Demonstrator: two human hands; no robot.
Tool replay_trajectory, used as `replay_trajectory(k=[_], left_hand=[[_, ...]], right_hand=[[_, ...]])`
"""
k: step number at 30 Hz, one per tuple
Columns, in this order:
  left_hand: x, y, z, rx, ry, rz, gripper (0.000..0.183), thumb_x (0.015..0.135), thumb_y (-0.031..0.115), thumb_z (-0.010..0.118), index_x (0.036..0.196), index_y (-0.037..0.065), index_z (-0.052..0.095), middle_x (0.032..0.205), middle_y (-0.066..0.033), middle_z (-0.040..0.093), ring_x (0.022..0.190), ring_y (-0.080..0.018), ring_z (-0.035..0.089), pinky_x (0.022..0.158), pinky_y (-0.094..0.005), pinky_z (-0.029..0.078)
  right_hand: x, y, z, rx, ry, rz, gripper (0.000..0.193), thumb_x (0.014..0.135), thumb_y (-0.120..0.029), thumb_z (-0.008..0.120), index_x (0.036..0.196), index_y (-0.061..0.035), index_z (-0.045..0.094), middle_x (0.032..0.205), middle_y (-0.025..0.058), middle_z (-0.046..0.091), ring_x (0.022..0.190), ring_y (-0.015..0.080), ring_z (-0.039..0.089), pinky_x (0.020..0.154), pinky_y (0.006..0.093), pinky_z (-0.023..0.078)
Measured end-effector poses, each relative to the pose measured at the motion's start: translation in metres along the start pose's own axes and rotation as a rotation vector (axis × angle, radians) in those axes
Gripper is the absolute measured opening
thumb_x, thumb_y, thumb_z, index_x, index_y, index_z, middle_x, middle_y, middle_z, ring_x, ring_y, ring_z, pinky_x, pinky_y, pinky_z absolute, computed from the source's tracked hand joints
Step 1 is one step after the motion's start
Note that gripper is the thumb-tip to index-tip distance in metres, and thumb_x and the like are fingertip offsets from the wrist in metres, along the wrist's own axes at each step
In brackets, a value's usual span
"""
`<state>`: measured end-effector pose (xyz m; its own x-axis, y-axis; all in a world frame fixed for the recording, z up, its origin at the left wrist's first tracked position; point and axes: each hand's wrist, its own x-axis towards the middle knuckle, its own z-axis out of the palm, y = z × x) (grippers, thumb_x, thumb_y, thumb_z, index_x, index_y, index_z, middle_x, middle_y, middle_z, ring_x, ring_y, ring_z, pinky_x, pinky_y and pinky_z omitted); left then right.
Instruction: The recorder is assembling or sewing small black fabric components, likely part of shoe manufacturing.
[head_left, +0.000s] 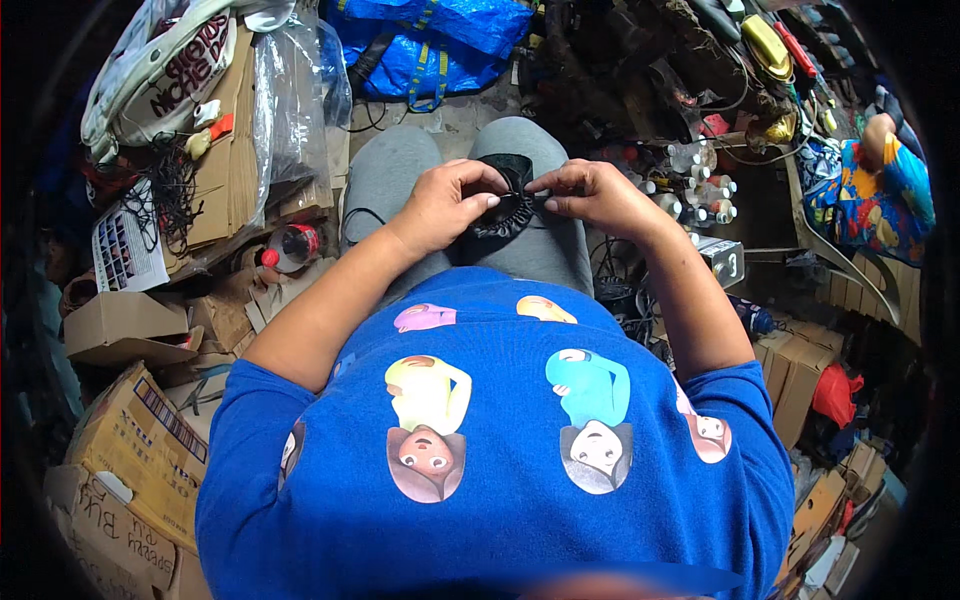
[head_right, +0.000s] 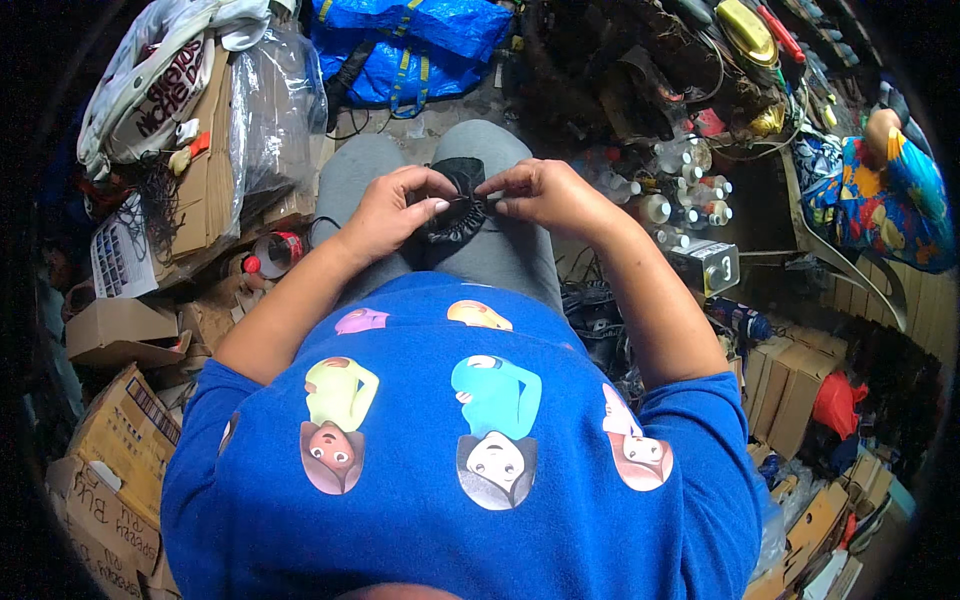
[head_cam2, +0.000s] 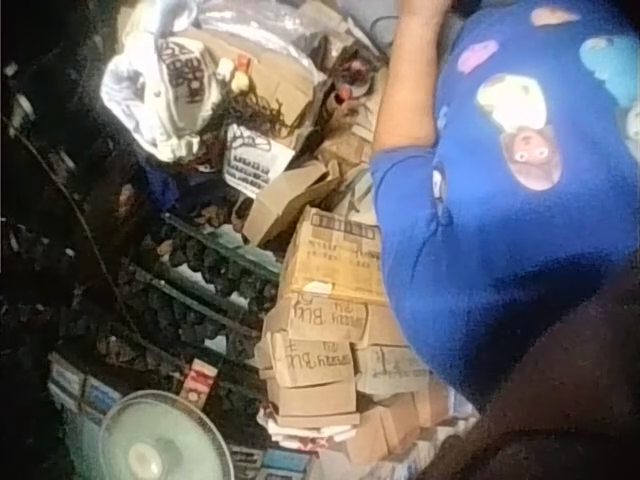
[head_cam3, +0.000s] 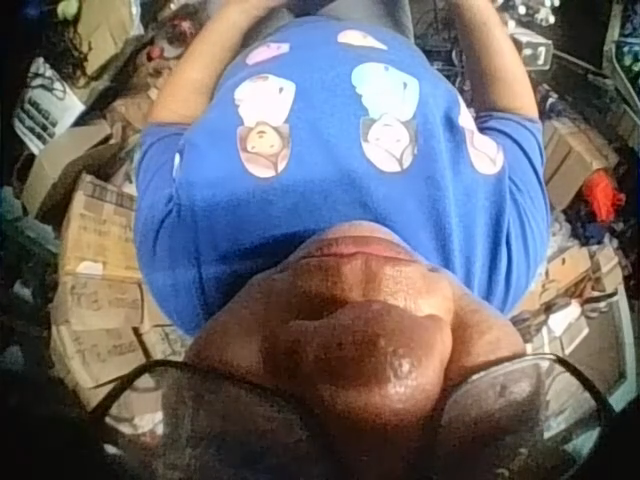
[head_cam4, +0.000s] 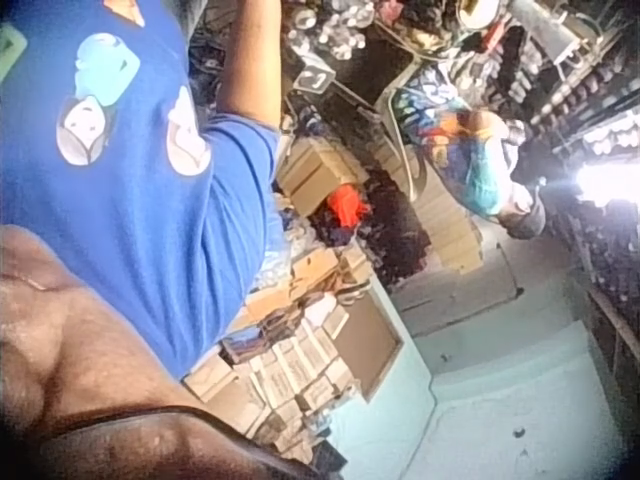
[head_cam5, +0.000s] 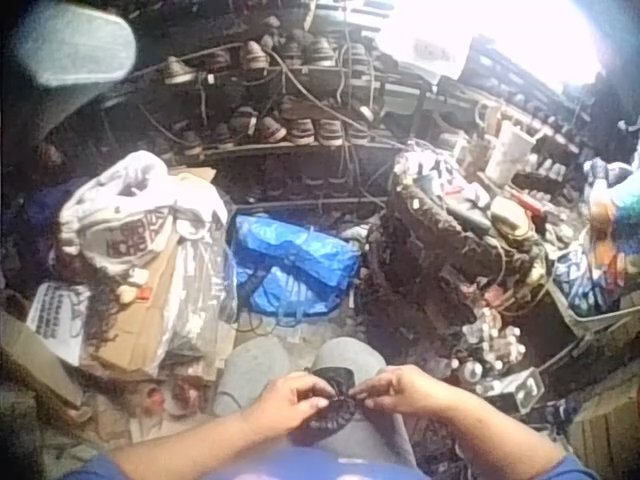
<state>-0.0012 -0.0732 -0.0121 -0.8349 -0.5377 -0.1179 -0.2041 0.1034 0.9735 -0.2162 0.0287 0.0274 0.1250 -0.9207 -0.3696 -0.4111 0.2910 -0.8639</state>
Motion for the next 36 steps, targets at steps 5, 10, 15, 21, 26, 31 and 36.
replay_trajectory(k=[5, 10, 15, 21, 26, 31, 36], left_hand=[[0.003, -0.013, 0.009, -0.18, -0.006, -0.134, 0.02, 0.079, 0.001, 0.061, 0.099, 0.003, 0.059, 0.084, 0.0002, 0.058, 0.079, -0.0064, 0.054, 0.073, -0.0224, 0.045], [0.012, -0.024, 0.013, -0.229, -0.068, -0.175, 0.019, 0.079, 0.002, 0.063, 0.097, 0.003, 0.057, 0.081, 0.0016, 0.056, 0.076, -0.0057, 0.052, 0.071, -0.0216, 0.044], [0.017, -0.013, 0.022, -0.24, -0.062, -0.089, 0.012, 0.079, 0.002, 0.062, 0.091, 0.001, 0.059, 0.08, -0.0002, 0.058, 0.076, -0.0082, 0.054, 0.069, -0.0234, 0.045], [0.013, 0.006, -0.012, 0.388, -0.04, 0.081, 0.009, 0.078, 0.009, 0.061, 0.081, 0.0, 0.063, 0.075, -0.0076, 0.061, 0.074, -0.0123, 0.057, 0.068, -0.0283, 0.045], [0.004, 0.013, -0.008, 0.289, -0.118, -0.104, 0.013, 0.079, 0.009, 0.059, 0.089, 0.001, 0.062, 0.08, -0.0103, 0.062, 0.077, -0.0168, 0.06, 0.07, -0.0296, 0.046], [0.016, 0.015, 0.0, 0.39, -0.146, 0.059, 0.014, 0.08, 0.008, 0.055, 0.091, 0.003, 0.061, 0.089, -0.0171, 0.064, 0.085, -0.0335, 0.061, 0.074, -0.0402, 0.048], [0.022, 0.016, 0.003, 0.426, -0.22, 0.155, 0.014, 0.081, 0.007, 0.054, 0.094, 0.002, 0.057, 0.086, -0.0178, 0.061, 0.084, -0.0346, 0.059, 0.074, -0.0389, 0.047]], right_hand=[[0.002, 0.002, 0.004, 0.254, -0.016, 0.175, 0.025, 0.08, -0.005, 0.066, 0.105, -0.0062, 0.065, 0.081, -0.0037, 0.057, 0.073, 0.005, 0.052, 0.068, 0.021, 0.044], [0.009, 0.013, 0.006, 0.384, 0.013, 0.112, 0.023, 0.079, -0.003, 0.065, 0.102, -0.0024, 0.063, 0.087, 0.0014, 0.064, 0.079, 0.0068, 0.058, 0.073, 0.022, 0.046], [0.019, 0.001, 0.005, 0.286, -0.003, 0.122, 0.017, 0.078, -0.007, 0.069, 0.093, -0.0032, 0.063, 0.081, -0.0021, 0.062, 0.072, 0.0039, 0.053, 0.063, 0.0194, 0.043], [0.022, 0.012, -0.005, -0.015, 0.009, 0.153, 0.013, 0.076, -0.007, 0.071, 0.084, -0.0027, 0.062, 0.073, -0.0022, 0.06, 0.068, 0.0049, 0.053, 0.062, 0.0201, 0.043], [0.002, 0.04, 0.003, 0.199, 0.086, 0.016, 0.015, 0.075, -0.009, 0.073, 0.084, -0.0036, 0.062, 0.08, -0.001, 0.057, 0.082, 0.008, 0.054, 0.071, 0.023, 0.044], [-0.027, 0.03, -0.012, 0.099, 0.114, 0.036, 0.016, 0.076, -0.017, 0.071, 0.082, -0.0034, 0.064, 0.086, 0.0038, 0.053, 0.085, 0.0134, 0.053, 0.075, 0.0266, 0.043], [0.0, 0.009, -0.036, -0.28, 0.359, -0.074, 0.015, 0.077, -0.016, 0.068, 0.084, -0.0037, 0.062, 0.091, 0.0088, 0.056, 0.085, 0.022, 0.057, 0.076, 0.032, 0.045]])
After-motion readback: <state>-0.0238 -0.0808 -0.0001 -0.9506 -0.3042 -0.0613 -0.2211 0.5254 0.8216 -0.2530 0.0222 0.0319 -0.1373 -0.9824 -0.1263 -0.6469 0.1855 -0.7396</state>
